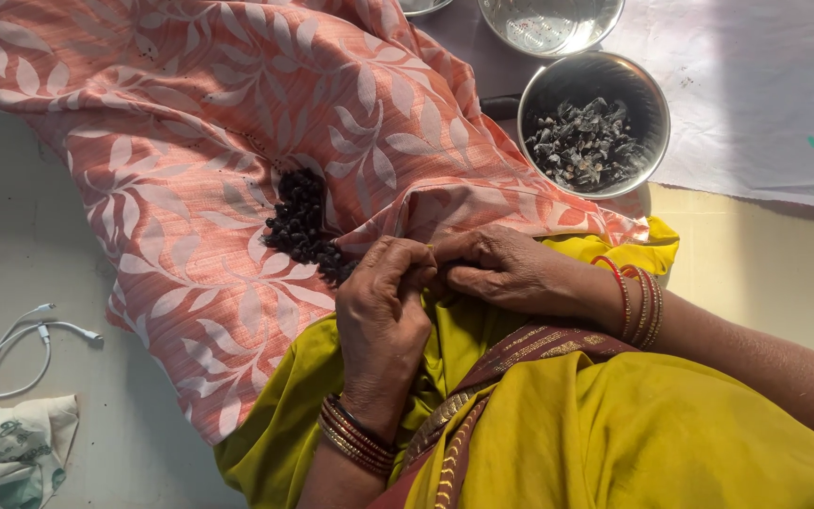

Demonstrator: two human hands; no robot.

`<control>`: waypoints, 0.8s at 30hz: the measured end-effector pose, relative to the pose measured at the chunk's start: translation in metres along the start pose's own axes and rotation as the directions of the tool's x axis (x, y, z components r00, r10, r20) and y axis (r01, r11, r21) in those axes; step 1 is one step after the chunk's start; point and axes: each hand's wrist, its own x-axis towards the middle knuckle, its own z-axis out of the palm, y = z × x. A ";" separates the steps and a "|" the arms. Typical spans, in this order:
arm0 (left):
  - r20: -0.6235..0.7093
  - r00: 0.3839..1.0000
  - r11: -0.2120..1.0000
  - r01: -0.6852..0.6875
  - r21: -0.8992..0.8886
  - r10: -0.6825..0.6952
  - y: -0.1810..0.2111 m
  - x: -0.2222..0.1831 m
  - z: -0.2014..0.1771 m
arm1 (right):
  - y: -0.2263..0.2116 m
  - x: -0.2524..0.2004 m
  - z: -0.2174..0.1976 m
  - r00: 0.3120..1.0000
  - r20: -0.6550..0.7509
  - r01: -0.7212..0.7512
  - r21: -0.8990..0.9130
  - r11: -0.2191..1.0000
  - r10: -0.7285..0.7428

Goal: Manually remove stems and debris from dried tamarind pods or similar dried organic materials.

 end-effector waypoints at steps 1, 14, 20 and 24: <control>0.002 1.000 1.000 0.002 -0.001 -0.002 -0.001 0.000 0.001 | 0.002 -0.001 -0.001 1.000 -0.001 -0.002 0.001 1.000 0.002; 0.086 0.970 0.899 0.242 -0.365 -0.226 -0.008 0.004 -0.006 | -0.020 -0.007 -0.002 0.998 -0.060 -0.015 0.062 0.998 0.019; 0.002 1.000 1.000 0.004 0.004 -0.004 -0.002 0.002 -0.008 | -0.025 -0.003 -0.006 0.994 -0.109 -0.015 -0.094 0.995 0.005; 0.218 0.932 0.615 0.356 -0.704 -0.290 -0.026 -0.002 0.003 | -0.022 -0.003 -0.006 0.995 -0.074 -0.064 0.049 0.997 0.067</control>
